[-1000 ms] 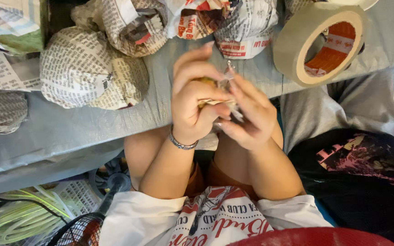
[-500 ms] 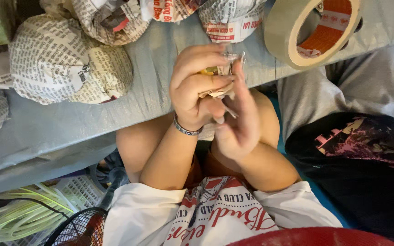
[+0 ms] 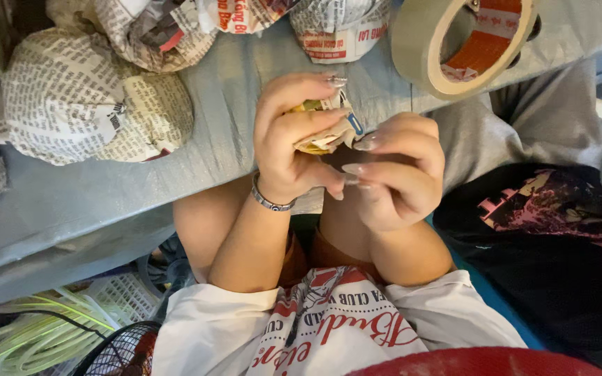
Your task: The person sits with crumpled newspaper balls on their lap, pulls tape from a large packing tape roll, and wraps it around crumpled newspaper to form balls, cutting the tape with scissors. They set finished taped balls on the table among many similar completed balls and start on new ones.
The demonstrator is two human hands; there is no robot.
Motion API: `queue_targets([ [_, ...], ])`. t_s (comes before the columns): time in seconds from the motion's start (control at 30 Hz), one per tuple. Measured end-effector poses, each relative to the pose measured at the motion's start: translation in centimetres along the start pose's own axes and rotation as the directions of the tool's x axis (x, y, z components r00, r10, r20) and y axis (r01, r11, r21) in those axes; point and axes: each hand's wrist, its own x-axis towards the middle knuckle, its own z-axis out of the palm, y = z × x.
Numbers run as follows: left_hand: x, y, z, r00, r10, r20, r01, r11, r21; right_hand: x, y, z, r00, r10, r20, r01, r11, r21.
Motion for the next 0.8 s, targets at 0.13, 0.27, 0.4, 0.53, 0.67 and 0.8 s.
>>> queue_targets([
  [0.13,-0.3,-0.2,0.0,1.000,0.013,0.000,-0.013,1.000,-0.016,-1.6,0.7,-1.6,0.995,0.019,-0.100,-0.022,0.999,-0.035],
  [0.27,-0.7,0.0,0.1,1.000,-0.016,0.009,0.017,1.000,-0.010,-4.3,1.8,-5.9,0.898,0.203,-0.390,-0.183,0.979,0.087],
  [0.4,-1.3,0.6,0.3,0.994,-0.106,-0.002,0.106,0.994,0.004,-6.6,5.6,-10.7,0.908,-0.051,-0.417,-0.164,0.871,-0.464],
  [0.53,-1.4,1.1,0.3,0.995,-0.099,0.003,0.099,0.995,0.005,-7.9,9.3,-13.1,0.952,-0.170,-0.255,-0.113,0.579,-0.808],
  [0.67,-1.1,1.1,0.3,0.996,-0.087,0.007,0.087,0.996,0.028,-8.7,10.7,-12.7,0.989,0.042,-0.139,-0.133,0.638,-0.759],
  [0.8,-1.1,1.1,0.4,0.994,-0.108,0.008,0.108,0.994,0.032,-8.7,11.0,-13.2,0.976,0.202,-0.078,-0.194,0.654,-0.731],
])
